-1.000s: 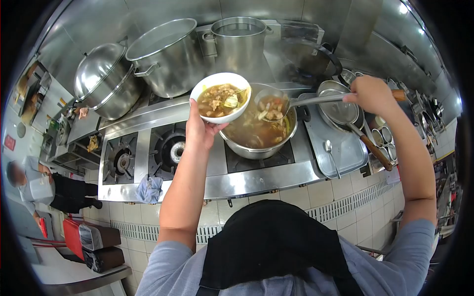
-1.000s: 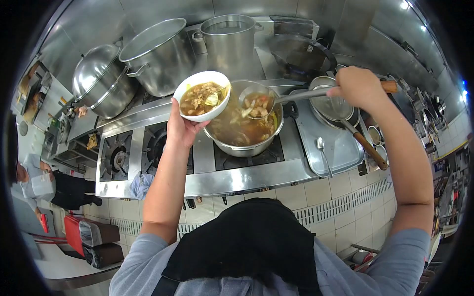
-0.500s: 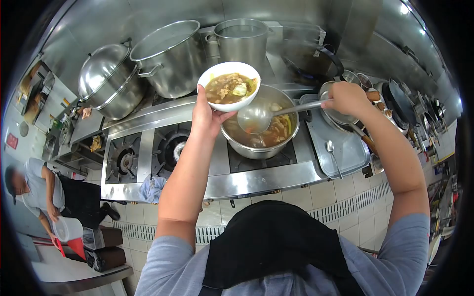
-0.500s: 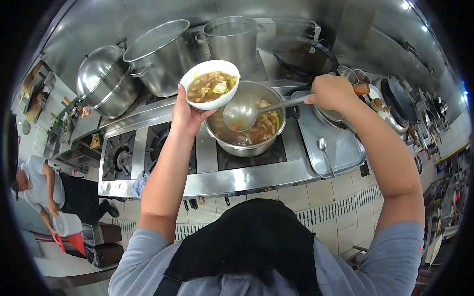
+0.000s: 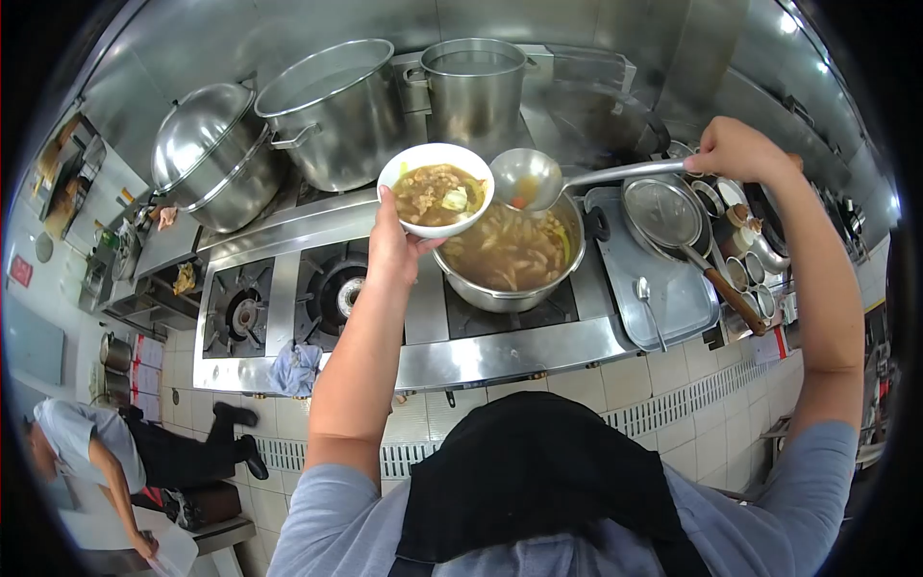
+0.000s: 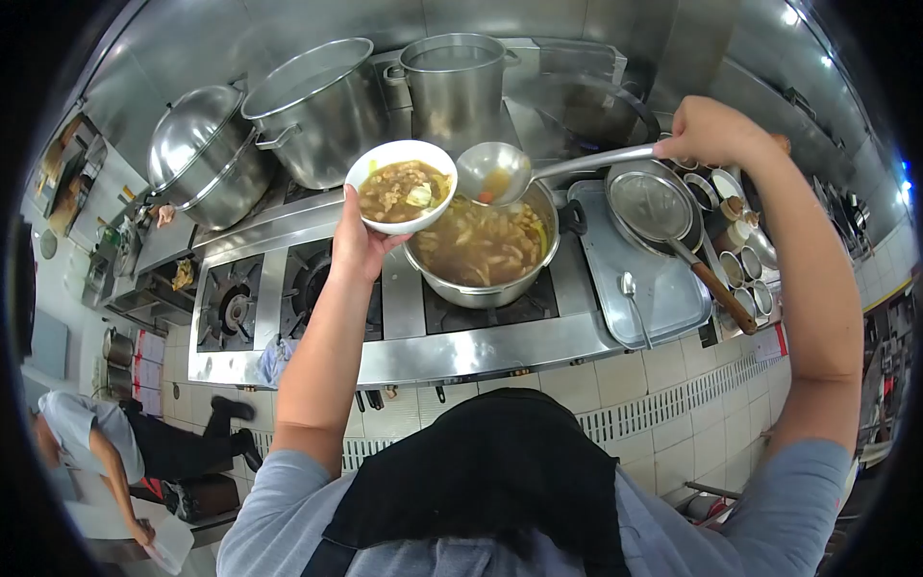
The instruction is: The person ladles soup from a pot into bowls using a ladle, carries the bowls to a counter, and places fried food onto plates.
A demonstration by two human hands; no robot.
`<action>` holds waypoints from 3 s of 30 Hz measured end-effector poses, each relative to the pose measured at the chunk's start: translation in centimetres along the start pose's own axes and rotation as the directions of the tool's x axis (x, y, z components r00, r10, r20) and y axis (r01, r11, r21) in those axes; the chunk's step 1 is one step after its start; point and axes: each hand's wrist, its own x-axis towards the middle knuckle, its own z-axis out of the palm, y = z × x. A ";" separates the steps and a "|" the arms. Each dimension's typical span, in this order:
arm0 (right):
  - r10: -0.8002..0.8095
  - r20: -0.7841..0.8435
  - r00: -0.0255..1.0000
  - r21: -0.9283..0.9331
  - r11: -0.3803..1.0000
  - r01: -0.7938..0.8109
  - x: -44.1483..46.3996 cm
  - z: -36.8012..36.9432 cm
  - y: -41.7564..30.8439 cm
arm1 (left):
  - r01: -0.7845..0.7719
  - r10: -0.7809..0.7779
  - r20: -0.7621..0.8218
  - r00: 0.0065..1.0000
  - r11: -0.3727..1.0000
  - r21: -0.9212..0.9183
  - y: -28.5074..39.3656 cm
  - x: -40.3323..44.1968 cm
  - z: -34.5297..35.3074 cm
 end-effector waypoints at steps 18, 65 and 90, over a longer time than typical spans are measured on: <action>-0.413 -0.520 0.748 -0.588 0.808 0.038 -4.9 -2.4 -8.8 | 0.128 -0.126 0.061 0.990 0.991 -0.034 -2.5 -1.4 3.2; -0.009 0.127 0.992 -0.093 0.995 0.021 1.6 1.6 -3.0 | -0.045 0.051 -0.133 0.990 0.998 0.048 2.4 -6.0 -5.7; -0.069 -0.149 0.986 -0.177 0.983 0.043 -0.3 -9.2 -5.1 | 0.136 -0.141 0.077 0.987 0.989 0.067 -2.7 -1.0 5.1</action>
